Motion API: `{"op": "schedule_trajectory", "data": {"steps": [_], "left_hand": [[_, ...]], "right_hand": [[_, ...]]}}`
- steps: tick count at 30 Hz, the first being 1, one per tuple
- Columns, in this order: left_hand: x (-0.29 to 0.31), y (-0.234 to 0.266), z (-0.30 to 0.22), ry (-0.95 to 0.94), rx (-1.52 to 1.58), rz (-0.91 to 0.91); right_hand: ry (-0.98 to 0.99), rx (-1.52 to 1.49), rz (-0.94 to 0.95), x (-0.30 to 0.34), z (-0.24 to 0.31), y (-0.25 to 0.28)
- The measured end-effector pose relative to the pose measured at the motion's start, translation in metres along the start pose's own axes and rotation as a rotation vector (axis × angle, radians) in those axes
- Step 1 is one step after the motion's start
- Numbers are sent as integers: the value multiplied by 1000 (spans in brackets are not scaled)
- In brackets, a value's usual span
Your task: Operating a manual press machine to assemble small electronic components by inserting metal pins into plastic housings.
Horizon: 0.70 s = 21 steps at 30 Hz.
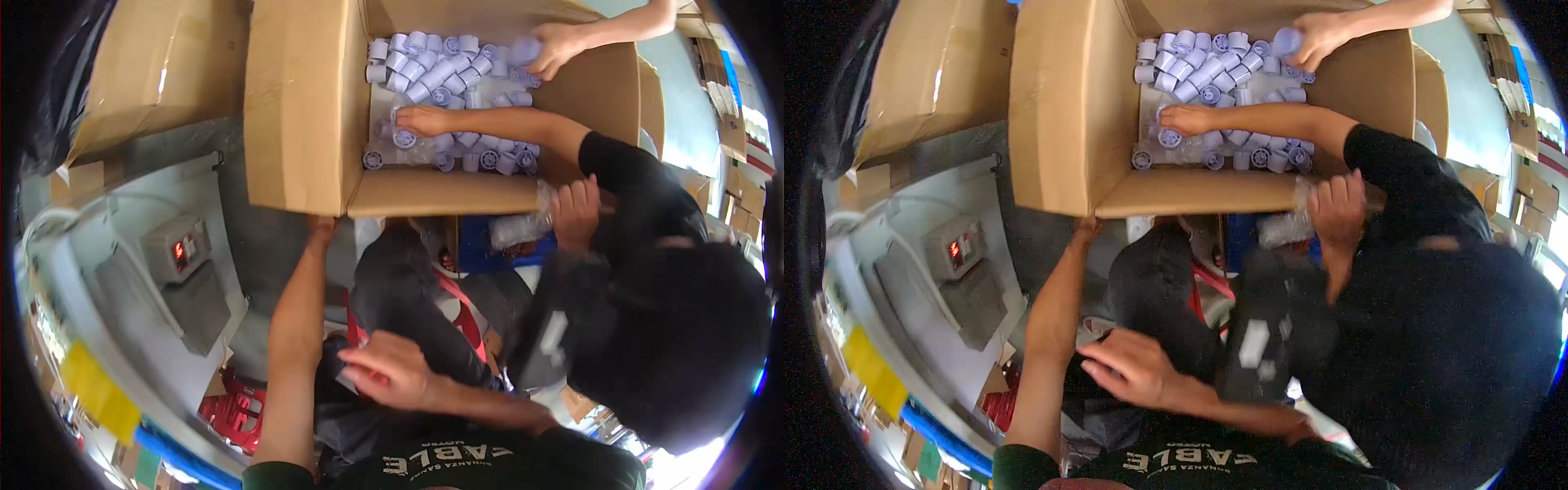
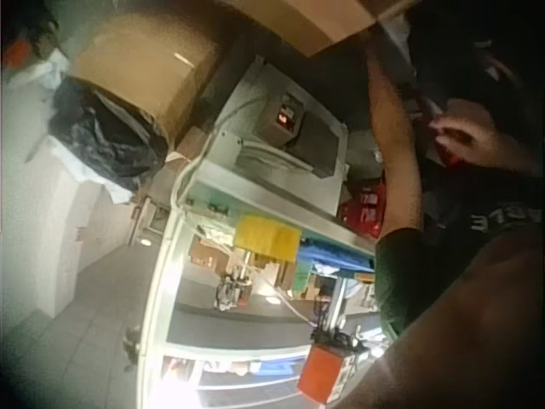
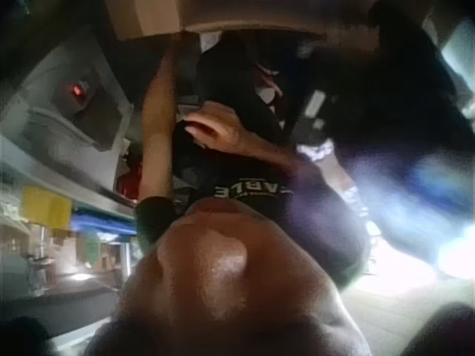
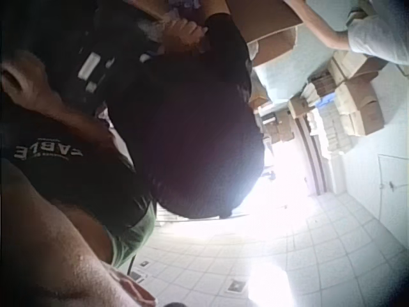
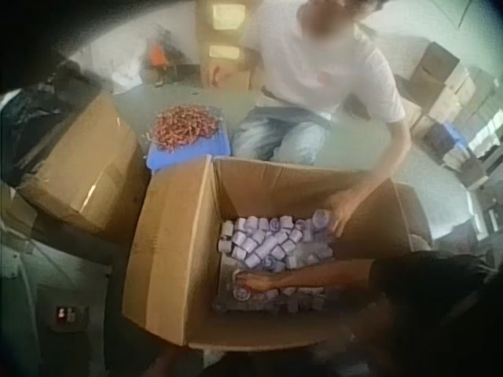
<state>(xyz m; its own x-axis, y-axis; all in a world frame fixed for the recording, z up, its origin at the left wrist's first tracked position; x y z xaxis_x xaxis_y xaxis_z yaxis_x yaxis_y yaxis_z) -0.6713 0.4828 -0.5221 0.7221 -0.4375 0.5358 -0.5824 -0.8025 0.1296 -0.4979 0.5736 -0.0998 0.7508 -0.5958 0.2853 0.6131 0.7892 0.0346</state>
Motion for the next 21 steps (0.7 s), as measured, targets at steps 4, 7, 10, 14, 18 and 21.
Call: {"op": "schedule_trajectory", "data": {"steps": [4, 7, 10, 14, 18, 21], "left_hand": [[-53, -4, 59, -147, -69, -11], [-30, 29, 120, -250, -92, 8], [8, 52, 174, -348, -112, 39], [19, 70, 207, -511, -188, 72], [-12, 19, 224, -684, -255, 58], [-28, 35, 200, -863, -385, -35]], "right_hand": [[-171, -92, 6, -33, 7, 0], [-295, -109, -71, -43, -2, 12], [-389, -85, -103, -48, -9, 18], [-399, -103, -127, -49, -8, 13], [-391, -50, -162, -48, -5, 14], [-392, -62, -59, -42, 11, -4]]}}
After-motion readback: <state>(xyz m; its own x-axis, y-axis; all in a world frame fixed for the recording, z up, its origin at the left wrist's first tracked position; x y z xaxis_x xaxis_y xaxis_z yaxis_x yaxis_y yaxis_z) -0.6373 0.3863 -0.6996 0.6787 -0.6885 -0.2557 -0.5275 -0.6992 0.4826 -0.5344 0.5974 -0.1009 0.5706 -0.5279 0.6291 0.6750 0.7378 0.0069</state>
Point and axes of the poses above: each hand's wrist, its own x-axis away from the middle knuckle, its own y-axis out of the back of the hand, z = x × y, the point moved 4 cm from there along -x, towards the middle knuckle, and after that the axes turned 15 degrees about -y, right-handed, at the moved point
